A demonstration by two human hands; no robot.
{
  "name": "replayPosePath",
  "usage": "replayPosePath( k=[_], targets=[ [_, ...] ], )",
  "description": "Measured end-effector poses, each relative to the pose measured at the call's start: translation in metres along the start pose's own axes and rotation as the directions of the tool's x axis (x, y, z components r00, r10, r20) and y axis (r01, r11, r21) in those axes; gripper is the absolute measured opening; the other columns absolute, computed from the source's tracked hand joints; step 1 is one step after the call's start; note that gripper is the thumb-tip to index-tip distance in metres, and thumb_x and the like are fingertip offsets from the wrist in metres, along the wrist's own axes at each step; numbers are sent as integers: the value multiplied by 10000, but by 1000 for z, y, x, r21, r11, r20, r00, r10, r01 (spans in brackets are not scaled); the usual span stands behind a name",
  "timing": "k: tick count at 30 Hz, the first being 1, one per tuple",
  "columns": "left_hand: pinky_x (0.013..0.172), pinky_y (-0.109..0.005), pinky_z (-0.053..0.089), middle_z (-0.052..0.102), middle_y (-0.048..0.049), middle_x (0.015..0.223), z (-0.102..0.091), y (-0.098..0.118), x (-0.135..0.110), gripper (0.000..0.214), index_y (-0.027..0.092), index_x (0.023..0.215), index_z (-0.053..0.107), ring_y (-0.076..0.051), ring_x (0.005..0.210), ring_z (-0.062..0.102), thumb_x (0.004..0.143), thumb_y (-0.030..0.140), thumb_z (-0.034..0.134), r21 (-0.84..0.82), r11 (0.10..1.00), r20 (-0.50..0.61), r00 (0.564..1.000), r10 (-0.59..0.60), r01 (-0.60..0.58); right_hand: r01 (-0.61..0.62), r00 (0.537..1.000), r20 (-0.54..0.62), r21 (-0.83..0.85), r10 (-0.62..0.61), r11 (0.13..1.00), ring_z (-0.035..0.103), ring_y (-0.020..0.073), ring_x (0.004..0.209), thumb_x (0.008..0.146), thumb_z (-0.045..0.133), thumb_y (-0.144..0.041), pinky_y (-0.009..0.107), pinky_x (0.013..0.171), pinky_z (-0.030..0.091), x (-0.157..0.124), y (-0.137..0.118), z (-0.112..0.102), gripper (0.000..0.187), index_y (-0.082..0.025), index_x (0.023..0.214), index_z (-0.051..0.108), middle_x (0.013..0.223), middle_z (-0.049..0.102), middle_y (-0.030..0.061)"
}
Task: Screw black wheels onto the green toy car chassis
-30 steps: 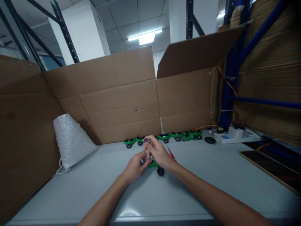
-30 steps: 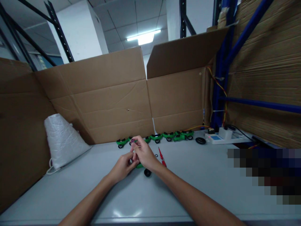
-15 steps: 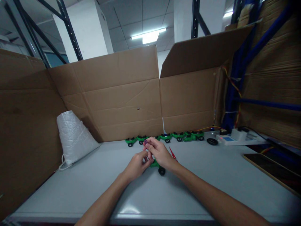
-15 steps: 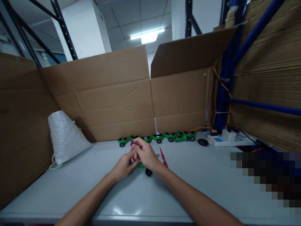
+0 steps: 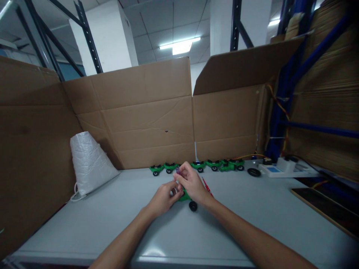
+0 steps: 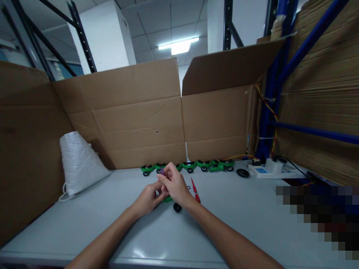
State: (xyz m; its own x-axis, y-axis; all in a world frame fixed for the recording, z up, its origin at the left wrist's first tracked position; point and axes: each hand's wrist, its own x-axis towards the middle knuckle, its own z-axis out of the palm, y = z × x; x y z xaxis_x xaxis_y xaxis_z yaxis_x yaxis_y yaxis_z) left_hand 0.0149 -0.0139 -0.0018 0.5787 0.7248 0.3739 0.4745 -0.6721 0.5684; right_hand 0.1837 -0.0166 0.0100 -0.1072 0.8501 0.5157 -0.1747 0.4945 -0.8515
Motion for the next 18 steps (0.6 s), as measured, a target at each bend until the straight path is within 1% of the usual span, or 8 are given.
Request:
replayPosePath(
  k=[2,4,7,8,9,11,14,18],
  targets=[
    [662,-228,421,655,-10,823,-1,1,0,175,167,905,632,-133,683,554,980,323,607,-13,1000,5,1000,-10,10,-7,1000,-2,9,7,1000,568,106,478,926,704,-509,202,416,434,0,2,0,370,-256,929,434,792,668,-43],
    [654,-224,414,646,-4,804,-1,0,0,180,165,899,631,-130,675,551,977,326,615,-16,1000,12,1000,-18,18,-6,1000,0,6,6,1000,568,106,480,937,686,-524,203,407,426,1,3,-1,355,-257,979,456,813,653,-45],
    [642,-222,408,647,-7,796,-1,-2,0,207,163,894,638,-132,674,548,985,346,606,-7,1000,10,1000,-17,17,3,999,36,-16,-2,1000,569,105,514,996,577,-565,211,431,427,0,2,-1,349,-255,1145,515,891,647,-20],
    [641,-222,408,647,-8,794,0,-3,0,216,163,891,640,-132,672,547,991,350,596,-5,1000,7,1000,-15,15,5,998,56,-27,-4,1000,567,105,526,1016,528,-580,215,446,427,0,1,-1,363,-252,1172,535,903,643,-13],
    [641,-222,410,647,-9,793,1,-4,0,222,163,888,640,-133,672,549,994,352,589,-4,1000,4,1000,-11,11,8,997,76,-36,-5,999,561,105,532,1029,488,-594,219,457,425,0,0,0,379,-248,1168,559,903,638,-8],
    [650,-222,416,644,-9,797,1,-5,0,222,165,884,637,-133,675,553,996,349,583,-7,1000,-2,1000,1,-1,11,995,98,-59,-6,998,545,109,530,1034,458,-617,229,467,417,-1,-2,0,406,-240,1095,597,875,629,-7],
    [677,-223,433,650,-13,818,2,-5,-1,214,169,885,634,-136,698,566,995,346,586,-14,1000,-12,1000,14,-14,5,997,82,-73,1,997,539,119,524,1017,491,-630,235,459,411,-1,-1,0,405,-240,1022,601,853,640,-7],
    [688,-225,444,662,-13,834,1,-5,-1,198,177,904,646,-144,719,583,986,353,610,-4,1000,1,1000,3,-3,-4,999,50,-82,8,997,555,117,519,1018,498,-621,232,448,429,-1,5,-2,391,-239,1022,580,912,679,9]
  ],
)
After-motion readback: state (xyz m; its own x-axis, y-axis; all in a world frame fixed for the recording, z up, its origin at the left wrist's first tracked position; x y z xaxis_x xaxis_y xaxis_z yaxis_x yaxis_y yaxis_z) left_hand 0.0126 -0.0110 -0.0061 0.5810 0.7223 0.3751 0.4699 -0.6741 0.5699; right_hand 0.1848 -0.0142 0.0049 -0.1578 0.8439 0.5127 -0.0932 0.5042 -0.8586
